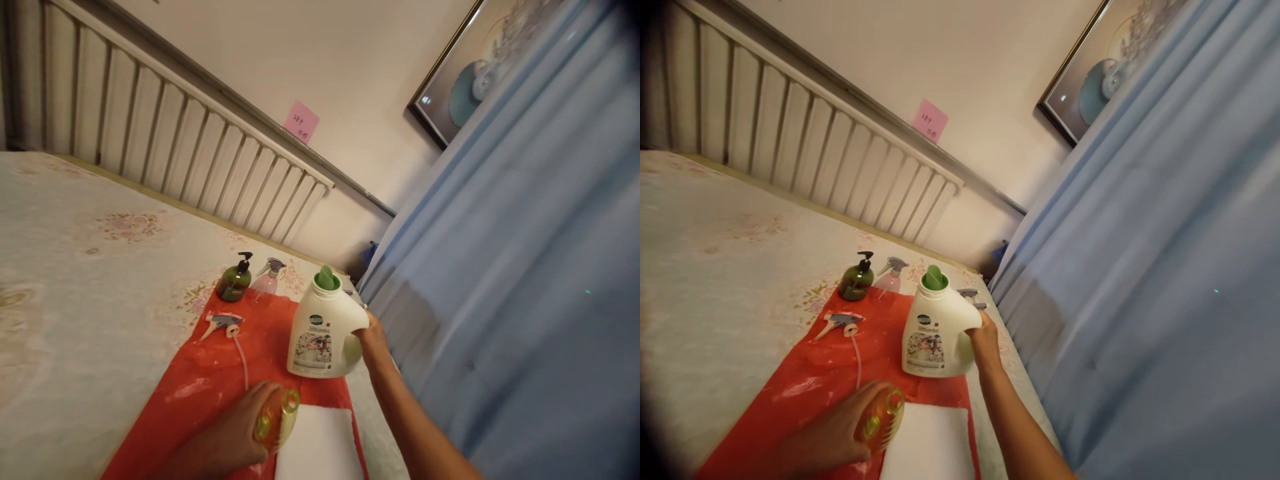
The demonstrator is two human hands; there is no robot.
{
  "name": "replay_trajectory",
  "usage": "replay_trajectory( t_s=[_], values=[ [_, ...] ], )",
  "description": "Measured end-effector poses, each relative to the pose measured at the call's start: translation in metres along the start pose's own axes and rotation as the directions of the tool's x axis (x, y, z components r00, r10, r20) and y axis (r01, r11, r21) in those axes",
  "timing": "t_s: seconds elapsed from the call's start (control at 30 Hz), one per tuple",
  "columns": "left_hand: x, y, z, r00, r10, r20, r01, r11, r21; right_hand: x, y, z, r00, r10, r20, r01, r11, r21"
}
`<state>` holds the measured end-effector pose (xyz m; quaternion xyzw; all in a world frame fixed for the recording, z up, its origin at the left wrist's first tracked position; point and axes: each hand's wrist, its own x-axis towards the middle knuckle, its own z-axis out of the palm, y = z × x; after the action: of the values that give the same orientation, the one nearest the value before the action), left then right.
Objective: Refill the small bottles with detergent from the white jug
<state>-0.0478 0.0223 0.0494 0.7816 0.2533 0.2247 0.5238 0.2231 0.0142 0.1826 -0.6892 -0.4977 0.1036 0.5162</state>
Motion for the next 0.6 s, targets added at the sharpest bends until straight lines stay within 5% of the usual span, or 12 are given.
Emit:
replay_trajectory(
  t_s=[0.4, 0.6],
  values=[
    [0.008, -0.009, 0.010, 0.991, -0.031, -0.129, 0.028, 0.999, -0.025, 0.006, -0.004, -0.044, 0.976, -0.148, 0.161, 0.175, 0.970, -0.167],
    [0.009, -0.016, 0.010, 0.993, -0.021, -0.119, 0.021, 1.000, -0.002, -0.005, -0.009, -0.058, 0.915, -0.286, 0.283, 0.347, 0.917, -0.194]
  ],
)
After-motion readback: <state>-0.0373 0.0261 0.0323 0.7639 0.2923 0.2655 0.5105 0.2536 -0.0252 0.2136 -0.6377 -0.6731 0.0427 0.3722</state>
